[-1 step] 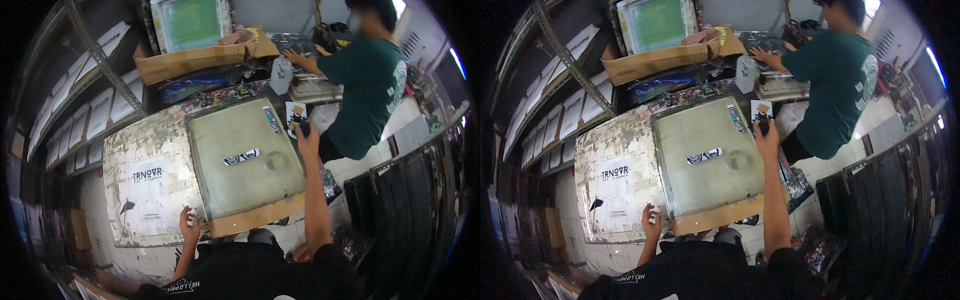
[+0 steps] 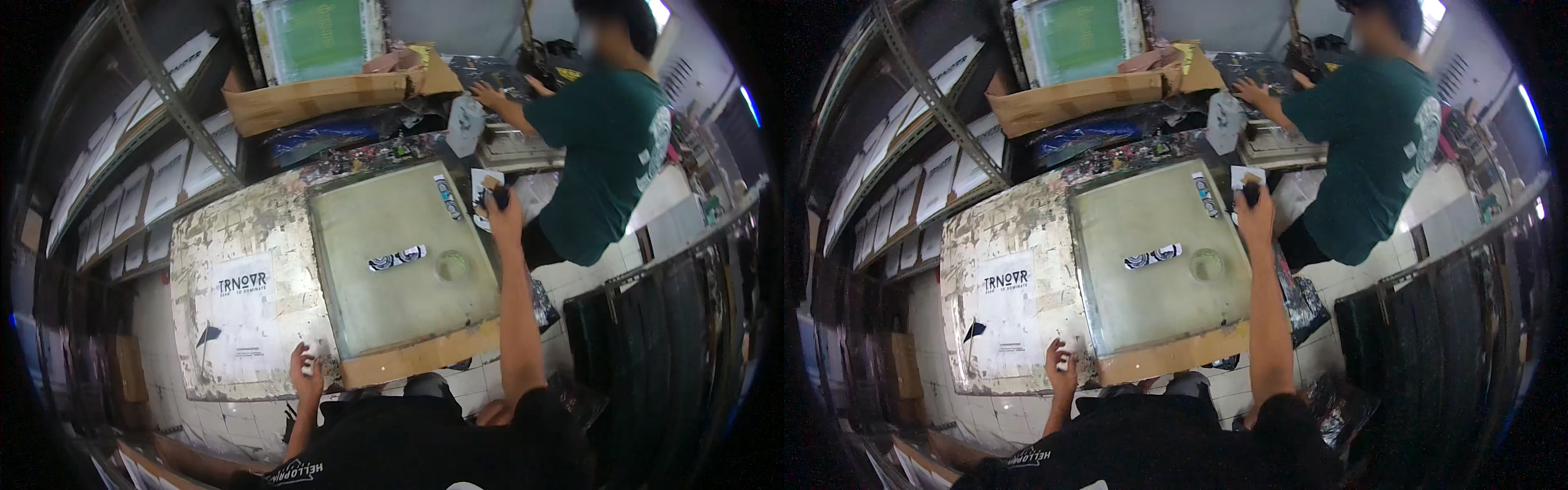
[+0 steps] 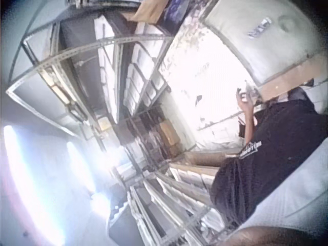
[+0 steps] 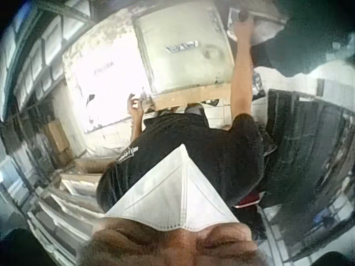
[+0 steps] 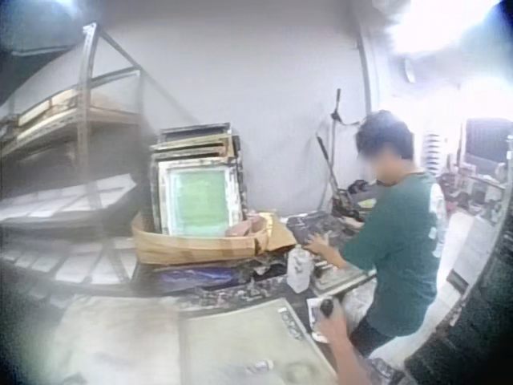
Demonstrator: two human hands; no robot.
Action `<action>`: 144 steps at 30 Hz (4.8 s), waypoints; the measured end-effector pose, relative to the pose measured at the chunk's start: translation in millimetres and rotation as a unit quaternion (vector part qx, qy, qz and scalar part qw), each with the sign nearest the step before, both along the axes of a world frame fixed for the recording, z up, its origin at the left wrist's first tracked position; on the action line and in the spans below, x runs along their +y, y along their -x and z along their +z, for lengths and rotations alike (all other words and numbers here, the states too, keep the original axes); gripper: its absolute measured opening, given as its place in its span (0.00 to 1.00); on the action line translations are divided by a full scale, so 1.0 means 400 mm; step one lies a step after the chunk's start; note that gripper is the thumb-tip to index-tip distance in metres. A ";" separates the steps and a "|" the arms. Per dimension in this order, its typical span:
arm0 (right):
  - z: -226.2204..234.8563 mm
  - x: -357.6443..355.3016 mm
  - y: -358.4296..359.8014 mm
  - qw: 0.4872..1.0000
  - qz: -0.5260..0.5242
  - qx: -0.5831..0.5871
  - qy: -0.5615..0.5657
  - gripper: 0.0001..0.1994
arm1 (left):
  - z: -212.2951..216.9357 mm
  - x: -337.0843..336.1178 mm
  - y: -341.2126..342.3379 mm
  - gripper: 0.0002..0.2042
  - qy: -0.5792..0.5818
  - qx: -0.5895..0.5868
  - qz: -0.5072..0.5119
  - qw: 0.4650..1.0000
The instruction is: The person cleans a rectangular printing frame using a dark cloth, wiping the edges and surface. They then clean their hands with a white wipe and a dark cloth while standing in a workshop.
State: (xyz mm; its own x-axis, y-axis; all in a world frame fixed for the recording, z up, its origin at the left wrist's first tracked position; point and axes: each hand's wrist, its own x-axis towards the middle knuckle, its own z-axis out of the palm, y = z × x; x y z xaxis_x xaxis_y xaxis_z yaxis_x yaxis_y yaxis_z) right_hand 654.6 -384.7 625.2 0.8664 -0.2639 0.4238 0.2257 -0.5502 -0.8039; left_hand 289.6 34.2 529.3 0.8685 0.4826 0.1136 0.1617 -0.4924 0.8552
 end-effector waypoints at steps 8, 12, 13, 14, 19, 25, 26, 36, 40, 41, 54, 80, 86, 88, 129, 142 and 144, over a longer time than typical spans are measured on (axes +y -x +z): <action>0.063 0.090 -0.576 0.966 -0.189 0.074 0.160 0.41 | 0.034 -0.045 0.372 0.25 -0.024 0.020 0.287 0.958; 0.044 0.041 -0.671 0.958 -0.176 0.194 0.116 0.45 | 0.067 -0.122 0.412 0.25 -0.027 0.027 0.391 0.920; 0.034 0.027 -0.678 0.965 -0.152 0.191 0.098 0.46 | 0.061 -0.120 0.423 0.25 -0.038 0.020 0.394 0.918; 0.024 0.007 -0.690 0.965 -0.158 0.181 0.103 0.43 | 0.051 -0.116 0.430 0.25 -0.045 0.012 0.392 0.919; 0.027 0.002 -0.640 0.975 -0.108 0.086 0.177 0.43 | 0.078 -0.096 0.372 0.24 -0.039 -0.034 0.387 0.920; 0.251 0.129 -0.307 0.941 0.318 0.050 0.107 0.34 | 0.173 0.028 0.131 0.23 -0.015 -0.040 0.245 0.969; 0.275 0.154 -0.248 0.921 0.375 0.049 0.098 0.32 | 0.191 0.046 0.072 0.23 -0.019 -0.046 0.194 0.980; 0.156 0.464 0.245 0.602 0.740 0.288 0.087 0.31 | 0.231 0.018 -0.309 0.41 0.274 0.034 -0.336 0.901; 0.106 0.483 0.342 0.616 0.728 0.293 0.058 0.30 | 0.136 -0.003 -0.286 0.47 0.444 0.175 -0.406 0.780; 0.093 0.484 0.362 0.624 0.724 0.292 0.026 0.30 | 0.130 -0.010 -0.278 0.48 0.479 0.229 -0.401 0.747; 0.120 0.329 0.684 0.877 0.341 0.213 -0.262 0.19 | 0.075 -0.051 -0.243 0.35 0.351 0.075 -0.449 0.818; -0.128 0.338 0.677 0.906 0.140 0.212 -0.338 0.08 | 0.402 -0.213 -0.292 0.23 -0.323 0.019 -0.369 0.872; -0.177 0.305 0.695 0.815 0.094 0.305 -0.483 0.08 | 0.328 -0.275 -0.300 0.15 -0.328 0.033 -0.389 0.860; -0.183 0.293 0.700 0.794 0.077 0.310 -0.518 0.08 | 0.322 -0.292 -0.302 0.13 -0.326 0.032 -0.394 0.859; -0.051 0.014 0.606 0.865 -0.028 0.130 -0.484 0.11 | 0.190 -0.498 -0.418 0.32 -0.025 -0.041 -0.367 0.929; -0.070 -0.074 0.587 0.915 -0.102 0.005 -0.390 0.13 | 0.099 -0.721 -0.496 0.33 0.204 -0.085 -0.343 0.913; -0.049 -0.079 0.584 0.907 -0.104 0.017 -0.407 0.12 | 0.110 -0.752 -0.518 0.34 0.198 -0.063 -0.351 0.913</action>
